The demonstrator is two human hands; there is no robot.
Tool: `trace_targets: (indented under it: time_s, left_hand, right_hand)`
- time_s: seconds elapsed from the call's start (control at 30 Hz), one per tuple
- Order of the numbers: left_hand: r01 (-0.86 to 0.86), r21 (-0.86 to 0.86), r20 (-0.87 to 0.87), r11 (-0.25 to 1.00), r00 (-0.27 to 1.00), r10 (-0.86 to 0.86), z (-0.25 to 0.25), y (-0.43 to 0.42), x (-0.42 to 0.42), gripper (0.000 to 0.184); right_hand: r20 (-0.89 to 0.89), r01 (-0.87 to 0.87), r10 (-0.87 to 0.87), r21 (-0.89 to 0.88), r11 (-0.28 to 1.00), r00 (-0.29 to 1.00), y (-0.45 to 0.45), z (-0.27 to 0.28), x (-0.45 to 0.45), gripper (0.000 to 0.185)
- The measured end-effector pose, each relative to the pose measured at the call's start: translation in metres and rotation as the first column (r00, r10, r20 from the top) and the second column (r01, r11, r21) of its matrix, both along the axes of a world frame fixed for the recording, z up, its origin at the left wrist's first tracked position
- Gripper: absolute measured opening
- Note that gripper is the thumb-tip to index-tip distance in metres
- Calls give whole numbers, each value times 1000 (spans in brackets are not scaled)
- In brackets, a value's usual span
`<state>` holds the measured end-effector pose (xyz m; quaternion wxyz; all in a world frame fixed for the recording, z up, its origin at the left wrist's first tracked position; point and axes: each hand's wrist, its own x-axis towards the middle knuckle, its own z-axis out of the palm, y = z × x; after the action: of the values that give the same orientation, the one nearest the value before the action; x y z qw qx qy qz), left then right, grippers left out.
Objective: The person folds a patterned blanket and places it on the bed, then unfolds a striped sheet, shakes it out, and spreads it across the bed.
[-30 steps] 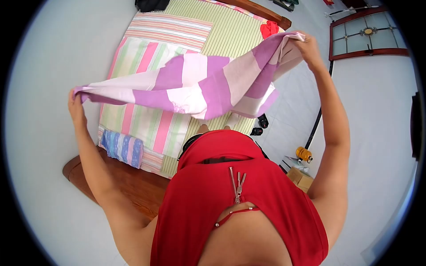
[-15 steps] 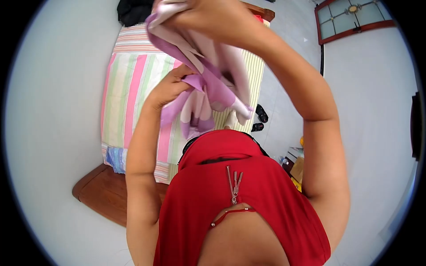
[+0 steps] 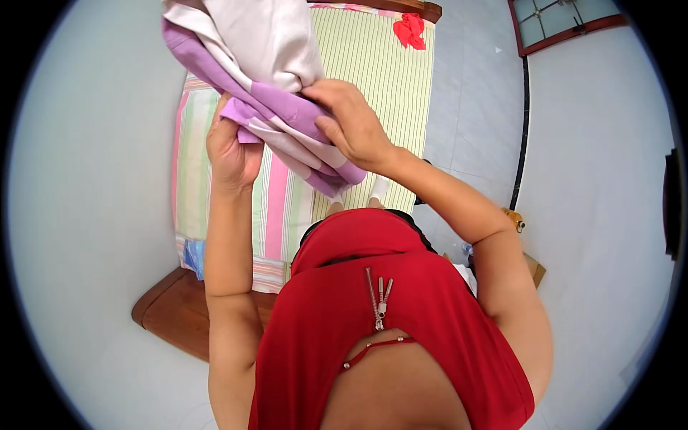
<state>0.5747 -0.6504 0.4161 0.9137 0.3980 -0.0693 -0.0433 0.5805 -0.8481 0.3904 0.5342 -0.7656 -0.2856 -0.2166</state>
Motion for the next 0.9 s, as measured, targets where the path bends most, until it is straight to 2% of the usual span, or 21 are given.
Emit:
trace_targets:
  time_s: [0.1,0.13,0.23,0.27,0.33,0.37,0.43,0.47,0.5,0.53,0.57,0.6,0.63,0.67,0.7,0.73,0.77,0.8,0.9]
  left_hand:
    - [-35,12,23,999,999,35,8,1,-5,43]
    - [-42,11,48,999,998,41,11,-1,-8,43]
    - [-64,3,81,998,995,64,17,-10,-9,44]
    - [-97,8,63,995,993,97,17,-14,-10,44]
    - [-147,16,43,989,988,146,27,-21,-5,43]
    - [-167,18,40,986,985,166,31,-25,-3,42]
    - [-211,27,26,977,977,210,37,-30,0,41]
    - [-281,36,-15,959,959,281,43,-35,-2,40]
    - [-232,-27,13,972,973,232,46,-33,-4,41]
    - [-179,-90,43,980,982,183,48,-29,-5,42]
    - [-124,-154,75,980,988,137,50,-24,-5,43]
    - [74,-283,145,956,989,-34,57,-23,-5,43]
    - [55,-281,148,958,989,-13,62,-17,-8,43]
    - [34,-277,149,960,989,8,66,-11,-10,43]
    - [9,-273,146,962,989,32,71,-6,-10,44]
    - [70,-307,188,949,982,-11,78,-4,-10,44]
    - [55,-301,203,952,979,7,83,-1,-9,44]
    - [44,-293,221,955,975,23,88,1,-9,44]
    - [47,-306,270,951,962,40,104,13,-4,43]
  right_hand:
    - [-58,83,-84,-22,996,995,-8,-19,1,39]
    - [230,149,-99,-212,966,968,-13,-23,-2,38]
    - [495,185,-36,-256,949,868,-16,-22,-27,34]
    - [482,172,-43,-227,959,875,-12,-25,-29,27]
    - [61,55,-51,-58,997,997,-1,-28,-27,22]
    - [-159,23,-15,45,999,987,0,-33,-23,20]
    - [-443,-52,91,100,994,892,-10,-52,-2,22]
    - [-584,-87,159,150,985,796,-17,-61,5,23]
    - [-702,-113,226,204,972,675,-22,-72,10,24]
    - [-660,-61,50,7,998,750,-25,-91,16,26]
    - [-679,-21,-34,-72,997,734,-23,-108,21,27]
    - [-691,16,-118,-151,988,714,-22,-125,24,28]
    - [-694,50,-200,-231,972,691,-21,-142,26,29]
    - [-654,58,-183,-209,976,734,-22,-160,33,36]
    - [-739,9,-91,-114,993,668,-23,-177,38,38]
    - [-806,-29,5,-15,999,592,-24,-191,43,40]
    - [-852,-53,104,89,995,513,-25,-197,48,43]
    - [-908,-124,76,27,992,412,-26,-204,51,50]
    - [-964,-146,215,193,970,154,-21,-205,42,58]
